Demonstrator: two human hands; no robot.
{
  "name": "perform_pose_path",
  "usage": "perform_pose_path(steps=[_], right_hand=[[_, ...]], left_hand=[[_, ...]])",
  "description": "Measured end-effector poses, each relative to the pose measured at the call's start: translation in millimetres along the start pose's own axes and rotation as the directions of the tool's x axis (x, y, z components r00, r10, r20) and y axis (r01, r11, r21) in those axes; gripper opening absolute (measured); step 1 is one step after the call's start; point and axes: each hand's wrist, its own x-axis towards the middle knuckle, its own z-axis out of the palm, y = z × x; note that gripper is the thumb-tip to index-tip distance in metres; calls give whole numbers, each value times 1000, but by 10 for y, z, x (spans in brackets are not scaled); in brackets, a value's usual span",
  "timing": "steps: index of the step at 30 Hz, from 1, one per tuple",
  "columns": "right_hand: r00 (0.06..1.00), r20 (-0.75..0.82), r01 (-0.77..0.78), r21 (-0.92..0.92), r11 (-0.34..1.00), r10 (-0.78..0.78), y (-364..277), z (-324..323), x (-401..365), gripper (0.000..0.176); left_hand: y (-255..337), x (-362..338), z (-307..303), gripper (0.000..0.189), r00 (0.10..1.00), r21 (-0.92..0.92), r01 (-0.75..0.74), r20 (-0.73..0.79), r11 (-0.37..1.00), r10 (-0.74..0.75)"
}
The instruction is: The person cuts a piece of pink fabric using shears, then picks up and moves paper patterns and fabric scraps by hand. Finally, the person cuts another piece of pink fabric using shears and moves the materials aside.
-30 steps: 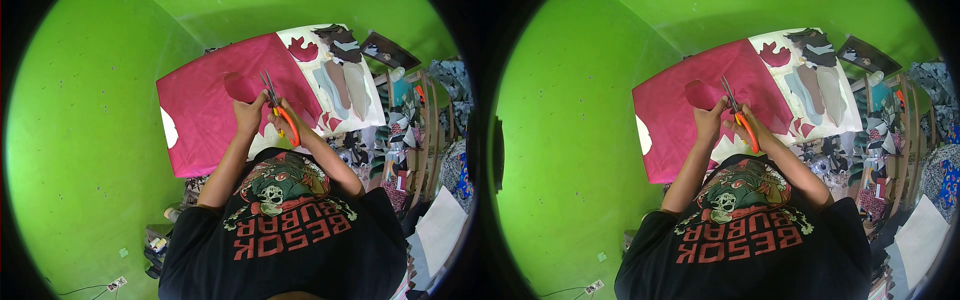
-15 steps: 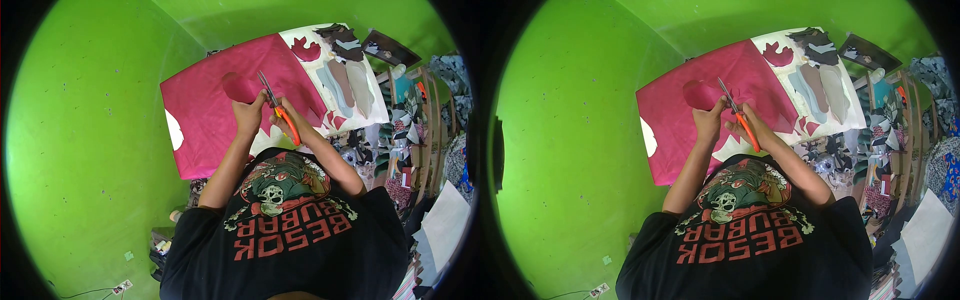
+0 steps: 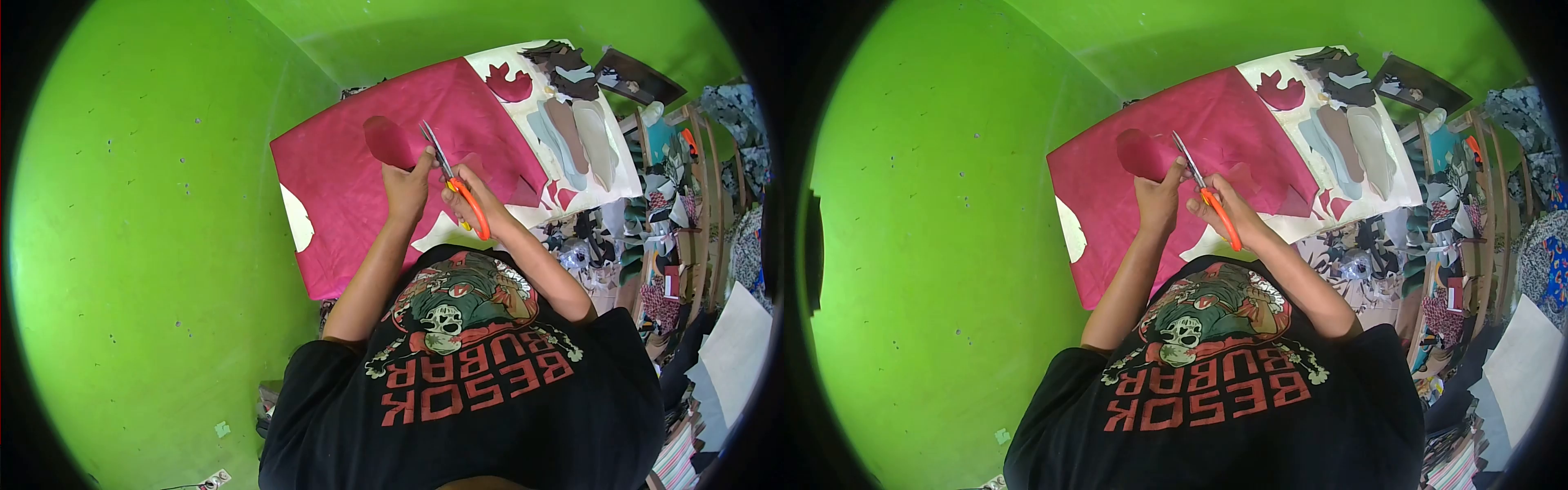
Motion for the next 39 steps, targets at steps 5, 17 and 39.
perform_pose_path(steps=[5, 17, 39], right_hand=[[997, -67, 32, 91, 995, -26, 55, 258, 58, 60], [990, -113, 77, -67, 995, -84, -71, 580, -19, 56], [995, 69, 76, -89, 993, -70, 190, 145, 0, 87]], left_hand=[[-8, -88, -84, 17, 1000, -131, 6, -30, 991, -10], [57, -69, -334, 34, 995, -224, -75, 51, 972, 89], [72, 5, -233, 46, 984, -41, -82, 152, 996, 88]])
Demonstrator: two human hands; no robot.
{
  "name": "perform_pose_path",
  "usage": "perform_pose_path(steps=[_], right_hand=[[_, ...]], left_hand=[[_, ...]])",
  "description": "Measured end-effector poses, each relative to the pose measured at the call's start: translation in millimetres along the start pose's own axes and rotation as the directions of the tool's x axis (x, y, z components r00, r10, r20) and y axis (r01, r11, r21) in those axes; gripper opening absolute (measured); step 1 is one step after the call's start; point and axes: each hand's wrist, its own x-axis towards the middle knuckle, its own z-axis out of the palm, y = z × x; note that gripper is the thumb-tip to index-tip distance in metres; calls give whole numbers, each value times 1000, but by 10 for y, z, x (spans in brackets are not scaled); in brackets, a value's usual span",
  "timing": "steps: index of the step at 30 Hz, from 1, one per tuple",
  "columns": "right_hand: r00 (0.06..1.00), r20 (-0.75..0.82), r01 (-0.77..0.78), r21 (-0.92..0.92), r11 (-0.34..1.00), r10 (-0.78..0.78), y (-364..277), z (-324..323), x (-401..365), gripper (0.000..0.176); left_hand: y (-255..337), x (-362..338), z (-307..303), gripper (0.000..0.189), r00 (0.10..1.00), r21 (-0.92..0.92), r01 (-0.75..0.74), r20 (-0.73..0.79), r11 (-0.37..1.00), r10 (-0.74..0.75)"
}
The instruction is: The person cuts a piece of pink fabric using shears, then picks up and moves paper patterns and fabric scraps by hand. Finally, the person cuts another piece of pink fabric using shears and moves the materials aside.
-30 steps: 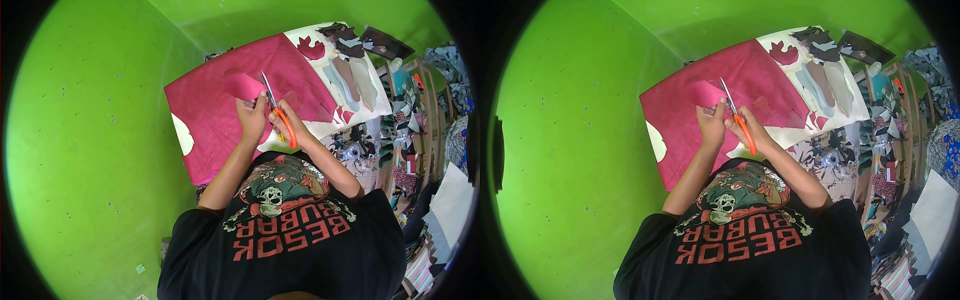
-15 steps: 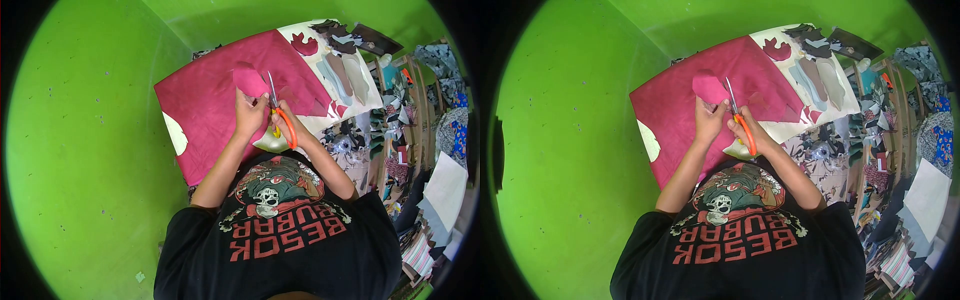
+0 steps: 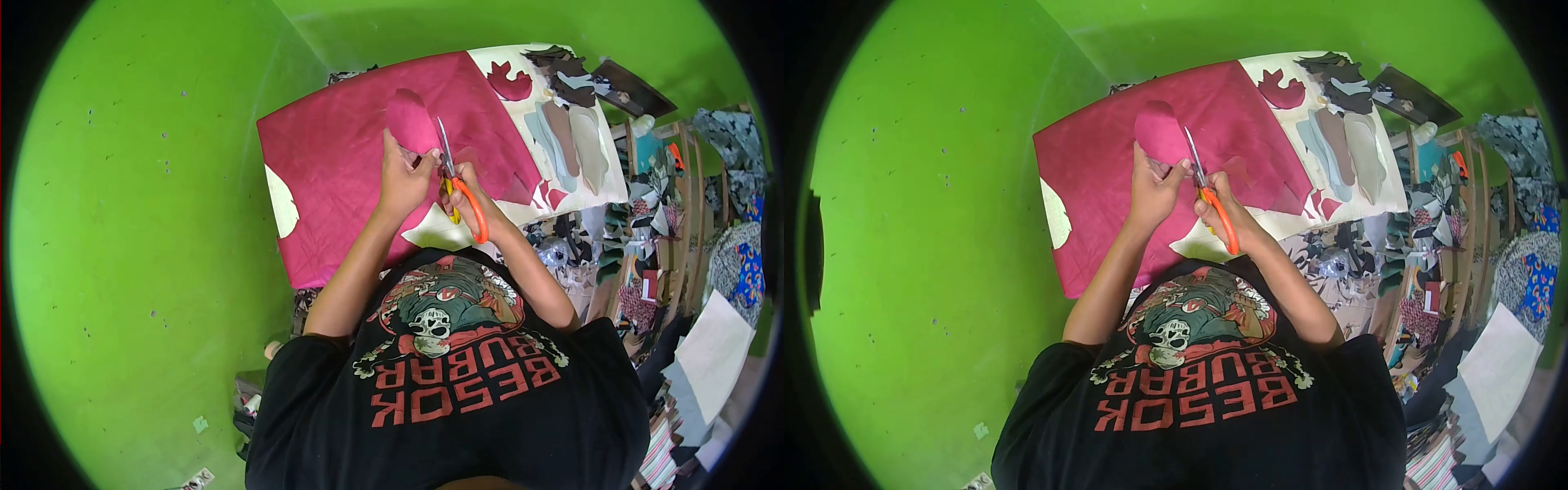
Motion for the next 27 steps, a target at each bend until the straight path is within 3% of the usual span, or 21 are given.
perform_pose_path(steps=[8, 10, 13, 15, 21, 27], right_hand=[[995, 95, -34, 173, 984, 17, 163, -235, 20, 96], [994, 98, -46, 72, 996, 39, 198, -348, -3, 93], [992, 124, -25, 99, 995, 12, 227, -455, -49, 91], [989, 146, -17, 101, 995, 2, 256, -506, -40, 90], [984, 138, 106, 60, 993, -113, 277, -487, 83, 92], [986, 158, 60, 4, 998, -60, 126, -470, 138, 96]], left_hand=[[-55, 8, 194, 50, 999, 146, 33, -37, 989, -28], [-43, -37, 265, 51, 997, 185, 69, -53, 980, -60], [-56, -71, 374, 52, 996, 165, 63, -75, 984, -51], [-107, -66, 382, 55, 993, 23, 81, -84, 996, -79], [-62, -4, 295, 55, 996, 85, 78, -45, 993, -75], [10, 44, 229, 56, 997, 71, 71, -7, 995, -71]])
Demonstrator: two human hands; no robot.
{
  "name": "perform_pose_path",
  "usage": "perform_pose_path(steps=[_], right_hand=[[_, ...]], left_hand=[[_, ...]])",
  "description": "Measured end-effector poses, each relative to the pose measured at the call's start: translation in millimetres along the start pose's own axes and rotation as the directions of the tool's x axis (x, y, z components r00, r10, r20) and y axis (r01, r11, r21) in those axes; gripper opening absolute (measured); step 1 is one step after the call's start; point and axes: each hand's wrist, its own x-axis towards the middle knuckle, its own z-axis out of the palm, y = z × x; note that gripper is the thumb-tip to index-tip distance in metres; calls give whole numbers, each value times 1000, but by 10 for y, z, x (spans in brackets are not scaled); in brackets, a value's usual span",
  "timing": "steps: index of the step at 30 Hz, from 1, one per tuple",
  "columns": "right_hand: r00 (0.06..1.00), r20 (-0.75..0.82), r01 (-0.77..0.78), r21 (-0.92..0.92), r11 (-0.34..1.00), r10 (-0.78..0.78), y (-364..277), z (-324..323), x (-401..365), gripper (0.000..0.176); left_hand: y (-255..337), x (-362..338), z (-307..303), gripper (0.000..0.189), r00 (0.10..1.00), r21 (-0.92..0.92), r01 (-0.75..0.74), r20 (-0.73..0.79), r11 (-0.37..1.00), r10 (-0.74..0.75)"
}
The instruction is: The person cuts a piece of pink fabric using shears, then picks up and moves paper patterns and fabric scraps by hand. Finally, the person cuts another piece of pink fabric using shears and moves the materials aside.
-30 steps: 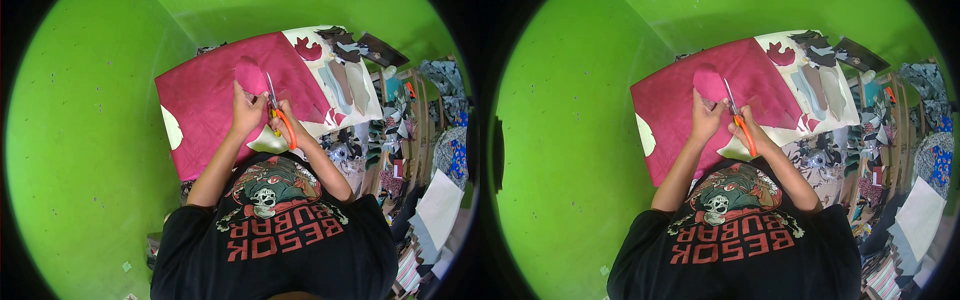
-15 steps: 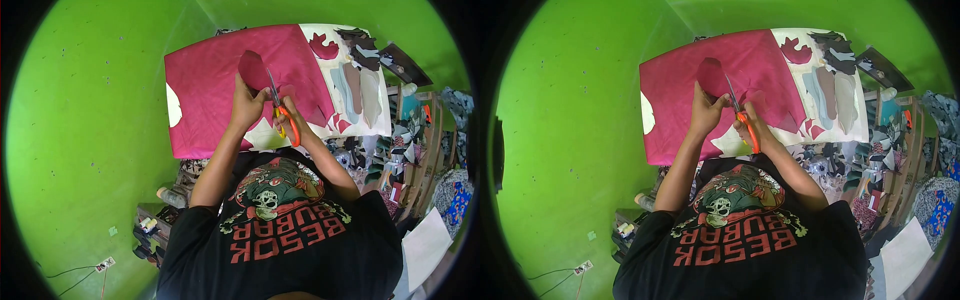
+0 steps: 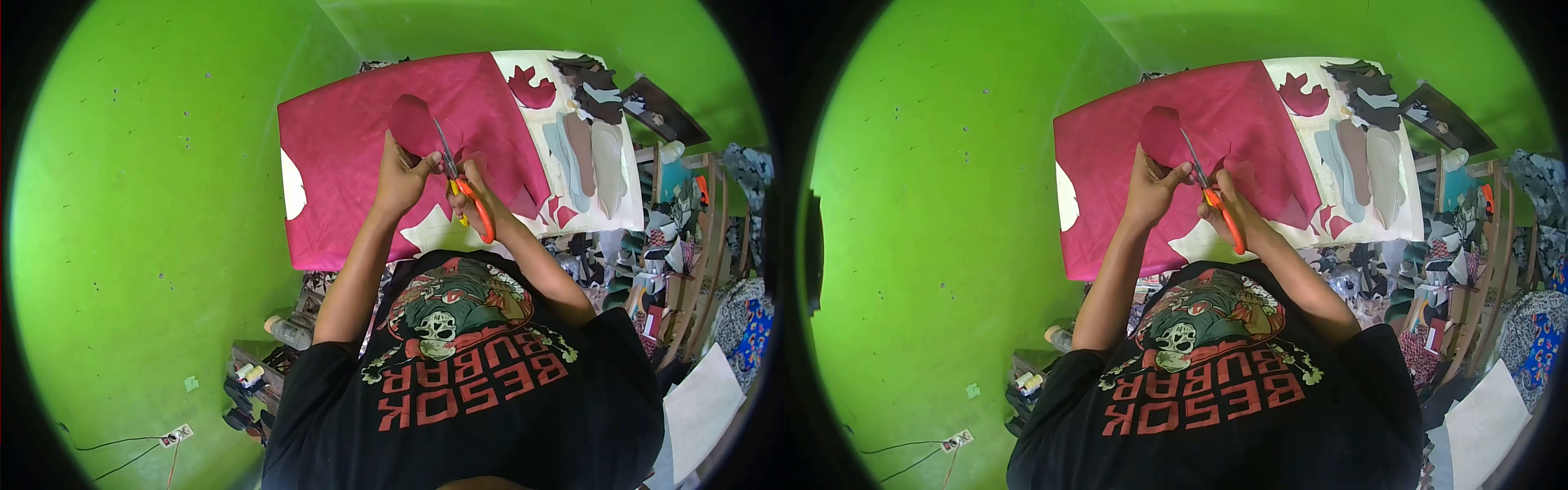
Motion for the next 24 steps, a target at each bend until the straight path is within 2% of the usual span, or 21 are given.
perform_pose_path(steps=[8, 11, 15, 18, 21, 24], right_hand=[[996, 28, 84, 21, 996, -84, 117, 104, 62, 90], [999, 12, 52, 7, 999, -52, -85, 165, 88, 91], [996, 14, 86, 17, 996, -87, -22, 182, 90, 92], [999, 7, 32, 35, 999, -32, -4, 202, 65, 91], [995, 45, 82, 39, 996, -84, -49, 178, 61, 88], [998, 39, 39, 114, 993, -44, 13, 212, 84, 82]], left_hand=[[178, 9, -158, 53, 998, -23, 25, 50, 999, -23], [206, -38, -187, 54, 999, 3, 26, 44, 1000, -26], [230, -84, -144, 60, 1000, 17, 19, -8, 1000, -19], [172, -121, -205, 61, 999, 30, 36, -9, 999, -36], [172, -168, -247, 62, 999, 28, 49, 5, 998, -49], [163, -190, -199, 60, 999, -7, 39, -38, 999, -39]])
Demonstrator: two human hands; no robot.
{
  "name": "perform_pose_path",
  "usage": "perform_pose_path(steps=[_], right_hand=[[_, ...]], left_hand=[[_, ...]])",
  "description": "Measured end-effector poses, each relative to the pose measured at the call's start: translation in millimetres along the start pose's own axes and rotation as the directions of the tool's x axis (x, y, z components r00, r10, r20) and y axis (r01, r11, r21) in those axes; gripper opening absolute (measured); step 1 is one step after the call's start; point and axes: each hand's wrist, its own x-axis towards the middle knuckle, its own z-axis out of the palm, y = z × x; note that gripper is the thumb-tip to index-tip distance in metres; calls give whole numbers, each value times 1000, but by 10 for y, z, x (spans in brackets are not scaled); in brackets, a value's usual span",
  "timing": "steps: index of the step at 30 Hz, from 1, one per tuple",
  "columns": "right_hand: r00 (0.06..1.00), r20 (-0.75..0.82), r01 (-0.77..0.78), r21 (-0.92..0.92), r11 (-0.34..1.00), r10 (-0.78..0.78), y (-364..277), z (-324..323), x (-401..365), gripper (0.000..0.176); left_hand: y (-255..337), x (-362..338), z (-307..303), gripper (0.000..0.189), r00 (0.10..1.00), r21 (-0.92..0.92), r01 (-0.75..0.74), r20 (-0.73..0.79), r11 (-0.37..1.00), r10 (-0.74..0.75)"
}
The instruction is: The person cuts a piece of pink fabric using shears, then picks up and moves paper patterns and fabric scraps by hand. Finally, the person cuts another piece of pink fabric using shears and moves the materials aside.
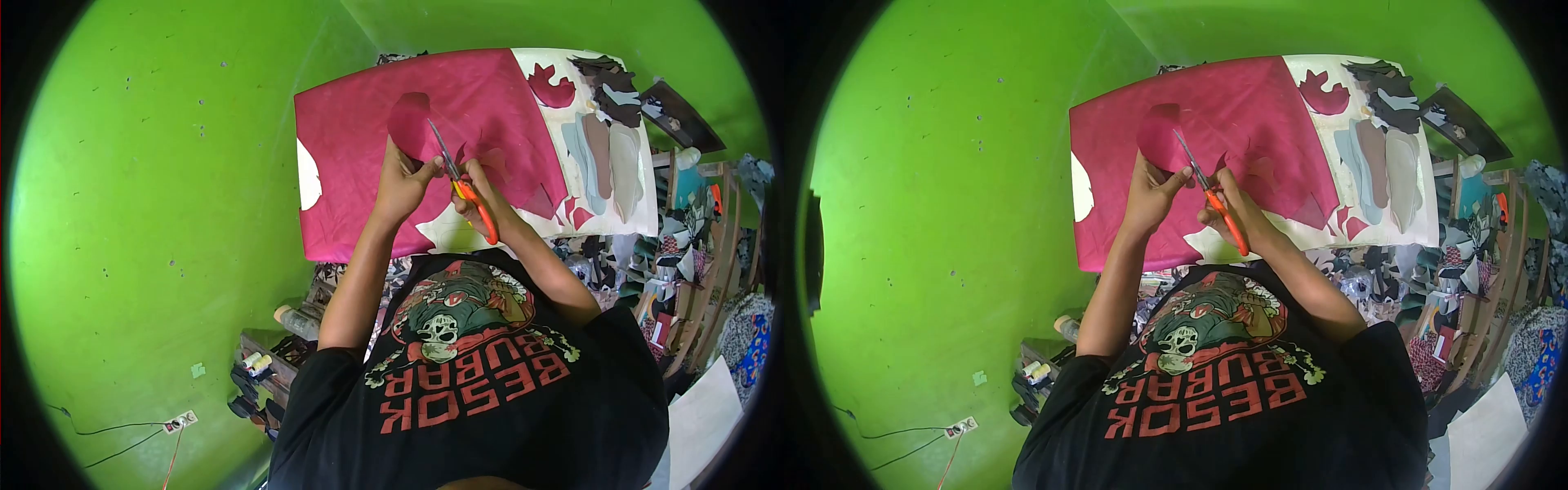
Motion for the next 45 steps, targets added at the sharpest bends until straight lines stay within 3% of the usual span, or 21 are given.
perform_pose_path(steps=[2, 7, 9, 11, 12, 14, 15, 17, 18, 20, 24, 26, 27, 29, 31, 33, 38, 43, 45], right_hand=[[988, -70, 121, -226, 967, -140, 44, 8, 22, 76], [980, -53, 175, -249, 953, -193, -31, 20, -56, 69], [979, -55, 177, -257, 950, -197, -33, -5, -82, 67], [979, -51, 174, -299, 938, -197, 56, -29, -94, 64], [979, -51, 173, -301, 938, -197, 104, -33, -95, 64], [1000, -10, -17, -49, 999, 17, 184, -61, -87, 62], [1000, -10, -15, -53, 998, 14, 113, -54, -113, 62], [988, -34, 138, -258, 956, -152, -85, -8, -182, 58], [988, -33, 139, -260, 956, -153, -66, -26, -175, 58], [996, 17, -93, 40, 995, 92, 4, -77, -152, 59], [999, 5, 52, -109, 993, -51, 20, -26, -169, 63], [998, -3, -60, 89, 994, 61, 10, -5, -168, 16], [998, -1, -61, 89, 994, 61, 25, -16, -159, 16], [1000, 6, 12, -78, 997, -12, 72, -63, -142, 67], [1000, 15, -2, -44, 999, 2, 83, -63, -143, 62], [999, 32, -12, -13, 1000, 13, 53, -33, -150, 57], [999, -14, 47, -153, 987, -49, -194, 62, -234, 43], [1000, -22, 2, -121, 993, -5, -200, 72, -240, 52], [1000, -20, 1, -94, 996, -3, -202, 85, -248, 62]], left_hand=[[-60, -27, 26, 57, 1000, 2, -20, -13, 1000, 20], [-73, -70, 111, 50, 994, -13, -32, -110, 999, 30], [-84, -75, 143, 52, 975, 86, -151, -154, 985, 163], [-78, -88, 159, 54, 977, 86, -151, -137, 985, 162], [-58, -105, 167, 55, 980, 88, -148, -123, 985, 159], [8, -130, 156, 58, 987, 158, -100, -111, 982, 118], [39, -131, 146, 61, 992, 230, -50, -103, 972, 76], [68, -125, 111, 62, 994, 213, -49, -86, 976, 68], [87, -131, 100, 63, 996, 198, -41, -68, 979, 56], [134, -141, 92, 64, 997, 168, -19, -72, 986, 31], [171, -134, 56, 66, 998, 149, 9, -61, 989, 0], [158, -138, 46, 63, 996, 145, 19, -90, 989, -6], [150, -141, 34, 60, 993, 144, 27, -117, 989, -10], [94, -135, -12, 54, 995, 100, 34, -96, 994, -25], [39, -142, -9, 47, 997, 53, 43, -71, 998, -39], [-2, -169, 42, 34, 995, 144, -28, -94, 989, 42], [82, -292, 173, 39, 992, 305, -66, -84, 950, 96], [173, -331, 215, 52, 992, 479, -14, -100, 877, 71], [125, -300, 216, 56, 990, 305, -93, -70, 948, 120]])
